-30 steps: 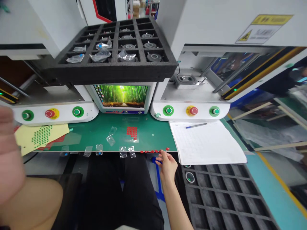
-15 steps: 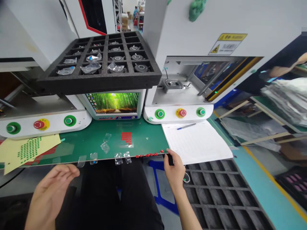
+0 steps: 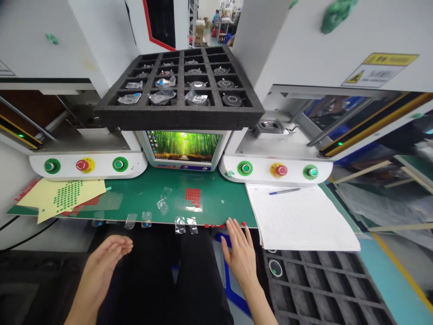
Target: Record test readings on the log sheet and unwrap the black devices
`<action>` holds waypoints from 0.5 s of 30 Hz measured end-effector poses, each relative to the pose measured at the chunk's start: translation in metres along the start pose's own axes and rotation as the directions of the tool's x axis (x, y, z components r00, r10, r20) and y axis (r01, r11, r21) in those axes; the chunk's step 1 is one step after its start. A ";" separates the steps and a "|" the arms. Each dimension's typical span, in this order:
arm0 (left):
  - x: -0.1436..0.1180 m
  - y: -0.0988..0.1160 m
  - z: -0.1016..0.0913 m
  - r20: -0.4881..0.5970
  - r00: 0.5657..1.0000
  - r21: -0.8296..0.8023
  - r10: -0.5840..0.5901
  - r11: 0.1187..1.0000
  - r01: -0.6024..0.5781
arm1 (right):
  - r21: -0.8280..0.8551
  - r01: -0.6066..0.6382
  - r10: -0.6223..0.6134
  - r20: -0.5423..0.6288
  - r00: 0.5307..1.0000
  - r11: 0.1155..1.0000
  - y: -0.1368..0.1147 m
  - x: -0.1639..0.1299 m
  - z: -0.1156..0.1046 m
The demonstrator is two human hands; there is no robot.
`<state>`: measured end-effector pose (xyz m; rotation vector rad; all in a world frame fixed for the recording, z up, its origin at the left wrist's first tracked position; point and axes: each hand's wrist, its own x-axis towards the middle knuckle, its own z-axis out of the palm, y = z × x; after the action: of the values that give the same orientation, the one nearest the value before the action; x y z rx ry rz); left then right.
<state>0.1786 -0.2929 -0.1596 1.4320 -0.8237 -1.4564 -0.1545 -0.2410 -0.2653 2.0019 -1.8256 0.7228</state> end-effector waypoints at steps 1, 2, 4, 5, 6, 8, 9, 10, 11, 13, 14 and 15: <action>0.001 -0.002 -0.001 0.001 1.000 -0.001 0.006 1.000 -0.006 | -0.001 0.014 -0.014 0.008 1.000 1.000 -0.002 0.001 0.000; 0.002 -0.003 -0.002 0.002 1.000 -0.005 0.012 1.000 -0.012 | -0.001 0.028 -0.028 0.020 0.999 1.000 -0.004 0.002 0.000; 0.002 -0.005 -0.004 -0.001 1.000 -0.011 0.012 1.000 -0.012 | 0.003 0.044 -0.044 0.039 0.998 0.999 -0.009 0.002 0.002; 0.003 -0.006 -0.005 -0.003 1.000 -0.013 0.005 1.000 -0.005 | 0.005 0.038 -0.038 0.040 0.999 0.999 -0.011 0.002 0.004; 0.003 -0.007 -0.005 -0.005 1.000 -0.014 -0.004 1.000 0.004 | 0.004 0.027 -0.027 0.035 0.999 1.000 -0.012 0.002 0.005; 0.002 -0.008 -0.005 -0.006 1.000 -0.013 -0.028 1.000 0.028 | 0.002 0.012 -0.012 0.023 1.000 1.000 -0.014 0.001 0.008; 0.002 -0.009 -0.004 -0.014 0.999 -0.013 -0.031 0.999 0.031 | 0.004 0.018 -0.018 0.020 1.000 1.000 -0.014 0.001 0.008; 0.001 -0.009 -0.002 -0.028 0.999 -0.016 -0.028 1.000 0.027 | 0.008 0.031 -0.032 0.021 0.999 0.999 -0.014 0.001 0.008; 0.001 -0.009 0.000 -0.045 0.999 -0.022 -0.021 1.000 0.020 | 0.014 0.051 -0.051 0.028 0.998 0.999 -0.013 0.001 0.008; -0.002 -0.008 0.006 -0.078 0.997 -0.044 -0.001 0.999 -0.003 | 0.032 0.110 -0.112 0.049 0.993 0.993 -0.012 0.004 0.007; -0.003 -0.008 0.009 -0.087 0.996 -0.057 0.007 0.998 -0.012 | 0.042 0.146 -0.148 0.057 0.987 0.988 -0.011 0.007 0.006; -0.004 -0.008 0.011 -0.087 0.996 -0.068 0.009 0.998 -0.015 | 0.055 0.179 -0.182 0.062 0.981 0.982 -0.010 0.013 0.004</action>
<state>0.1660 -0.2879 -0.1645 1.4261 -0.7209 -1.3898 -0.1439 -0.2529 -0.2606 2.2136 -1.6484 0.6596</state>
